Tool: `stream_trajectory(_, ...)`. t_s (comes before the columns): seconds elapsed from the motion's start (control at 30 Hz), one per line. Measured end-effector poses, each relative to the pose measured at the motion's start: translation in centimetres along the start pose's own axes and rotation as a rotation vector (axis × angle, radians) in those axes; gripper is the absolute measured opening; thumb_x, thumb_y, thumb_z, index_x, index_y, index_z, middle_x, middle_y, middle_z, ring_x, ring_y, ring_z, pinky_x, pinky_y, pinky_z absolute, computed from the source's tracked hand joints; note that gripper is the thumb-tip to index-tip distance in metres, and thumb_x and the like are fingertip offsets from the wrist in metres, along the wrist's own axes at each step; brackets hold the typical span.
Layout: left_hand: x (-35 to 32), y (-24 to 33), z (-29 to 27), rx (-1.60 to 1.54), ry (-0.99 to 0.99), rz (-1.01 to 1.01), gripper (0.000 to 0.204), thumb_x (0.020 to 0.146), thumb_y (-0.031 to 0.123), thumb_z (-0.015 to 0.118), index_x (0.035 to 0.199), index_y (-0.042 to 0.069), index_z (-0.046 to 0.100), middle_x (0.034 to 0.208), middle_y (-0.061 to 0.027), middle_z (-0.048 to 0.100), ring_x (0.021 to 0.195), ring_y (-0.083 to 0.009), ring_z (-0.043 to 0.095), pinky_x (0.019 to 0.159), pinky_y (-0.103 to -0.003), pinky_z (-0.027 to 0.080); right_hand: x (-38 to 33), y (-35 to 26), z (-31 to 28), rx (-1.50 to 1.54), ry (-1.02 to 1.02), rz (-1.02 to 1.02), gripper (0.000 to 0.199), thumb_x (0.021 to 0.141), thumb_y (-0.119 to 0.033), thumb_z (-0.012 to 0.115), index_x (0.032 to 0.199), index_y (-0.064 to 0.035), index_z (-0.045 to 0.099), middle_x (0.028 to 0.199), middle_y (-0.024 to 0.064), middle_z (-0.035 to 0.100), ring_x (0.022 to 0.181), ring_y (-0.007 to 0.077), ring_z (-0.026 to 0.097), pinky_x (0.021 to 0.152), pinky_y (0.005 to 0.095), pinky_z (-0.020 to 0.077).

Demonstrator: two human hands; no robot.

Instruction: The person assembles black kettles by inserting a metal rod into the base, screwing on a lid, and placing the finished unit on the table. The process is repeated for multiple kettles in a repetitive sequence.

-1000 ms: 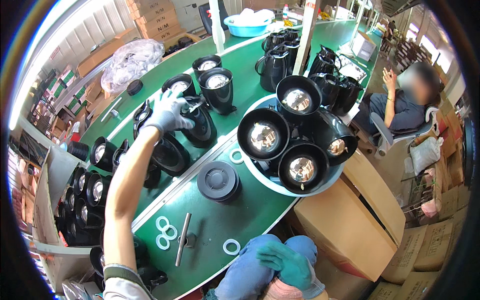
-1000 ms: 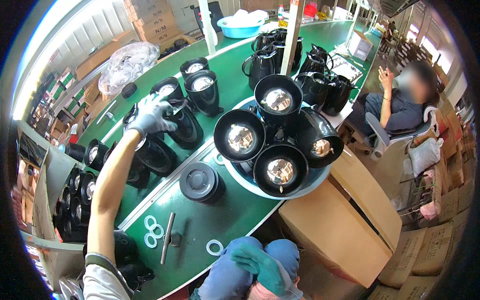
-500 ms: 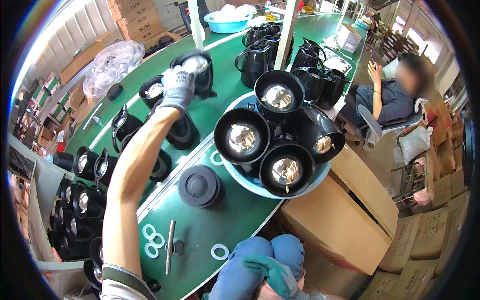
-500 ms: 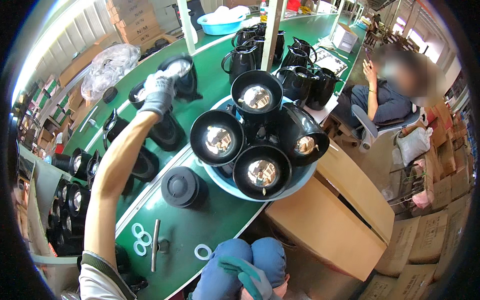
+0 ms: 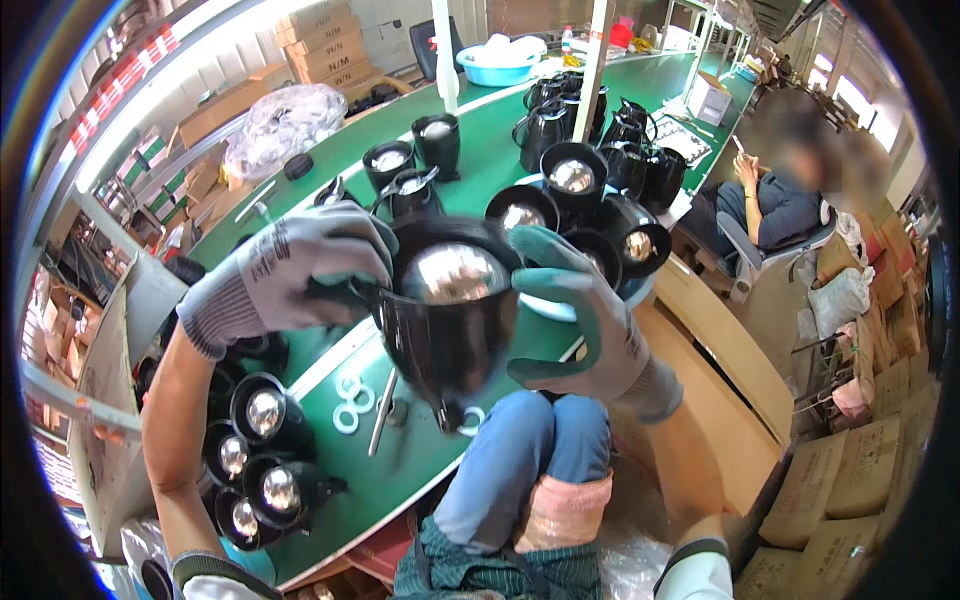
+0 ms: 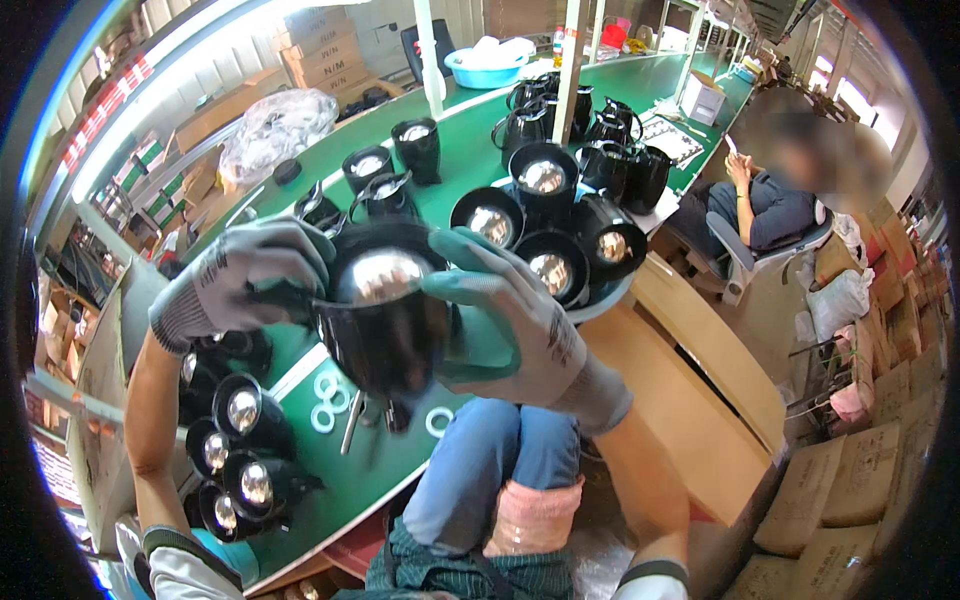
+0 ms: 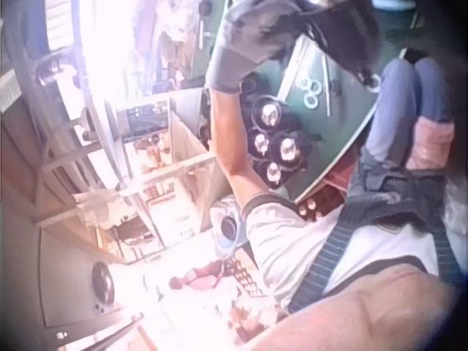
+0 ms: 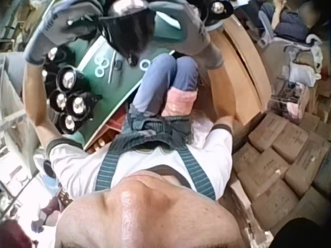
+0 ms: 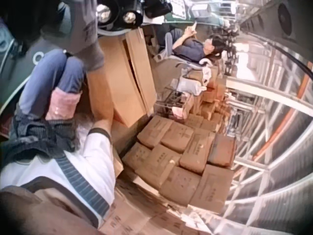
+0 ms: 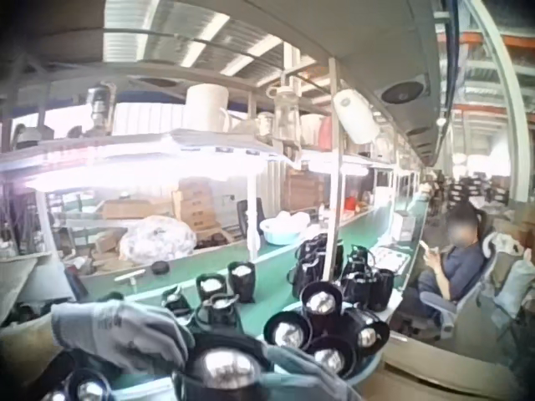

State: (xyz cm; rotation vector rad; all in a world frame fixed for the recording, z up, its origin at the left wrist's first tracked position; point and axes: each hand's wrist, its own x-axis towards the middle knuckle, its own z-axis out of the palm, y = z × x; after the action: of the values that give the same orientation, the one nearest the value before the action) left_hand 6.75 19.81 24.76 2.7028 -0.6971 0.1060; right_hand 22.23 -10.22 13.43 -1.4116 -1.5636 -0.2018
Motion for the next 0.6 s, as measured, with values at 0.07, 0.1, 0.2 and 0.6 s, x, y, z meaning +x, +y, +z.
stream_trajectory(0.07, -1.9, 1.6, 2.1, -0.149, -0.02, 0.092, 0.037, 0.088, 0.035, 0.083, 0.101, 0.003, 0.071, 0.107, -0.0139, 0.068, 0.105, -0.0339, 0.067, 0.093, -0.044, 0.053, -1.3, -1.2, -0.1, 0.332, -0.116, 0.029, 0.077, 0.067, -0.011, 0.097, 0.132, -0.0073, 0.057, 0.153, 0.0254, 0.049, 0.141, 0.0384, 0.051, 0.113, 0.0489, 0.0443)
stream_trajectory(0.1, -2.9, 2.0, 3.9, -0.235, 0.009, 0.126, 0.04, 0.089, 0.04, 0.081, 0.101, 0.003, 0.072, 0.106, -0.0133, 0.068, 0.102, -0.0338, 0.067, 0.091, -0.044, 0.054, -1.7, -2.5, -0.3, 0.361, -0.167, 0.018, 0.074, 0.067, -0.01, 0.098, 0.129, -0.0075, 0.058, 0.152, 0.0245, 0.051, 0.139, 0.038, 0.053, 0.111, 0.0481, 0.0457)
stream_trajectory(0.2, -4.9, 4.4, 6.2, -0.339, -0.042, 0.191, 0.037, 0.093, 0.04, 0.076, 0.101, 0.004, 0.073, 0.106, -0.012, 0.068, 0.101, -0.0336, 0.067, 0.088, -0.045, 0.054, -4.2, -6.5, 0.6, 0.448, -0.277, 0.167, 0.065, 0.07, -0.012, 0.095, 0.124, -0.0086, 0.06, 0.148, 0.0235, 0.055, 0.135, 0.0377, 0.057, 0.11, 0.0458, 0.048)
stream_trajectory(0.6, -15.6, 8.5, 22.5, -0.534, 0.24, -0.336, 0.084, 0.074, 0.014, 0.084, 0.15, 0.002, 0.051, 0.146, -0.0243, 0.057, 0.138, -0.0383, 0.055, 0.115, -0.045, 0.043, -16.4, -12.7, 5.6, 0.461, 0.257, 0.799, 0.048, 0.068, 0.002, 0.094, 0.105, 0.0002, 0.063, 0.147, 0.0247, 0.058, 0.127, 0.0244, 0.062, 0.108, 0.0369, 0.0489)
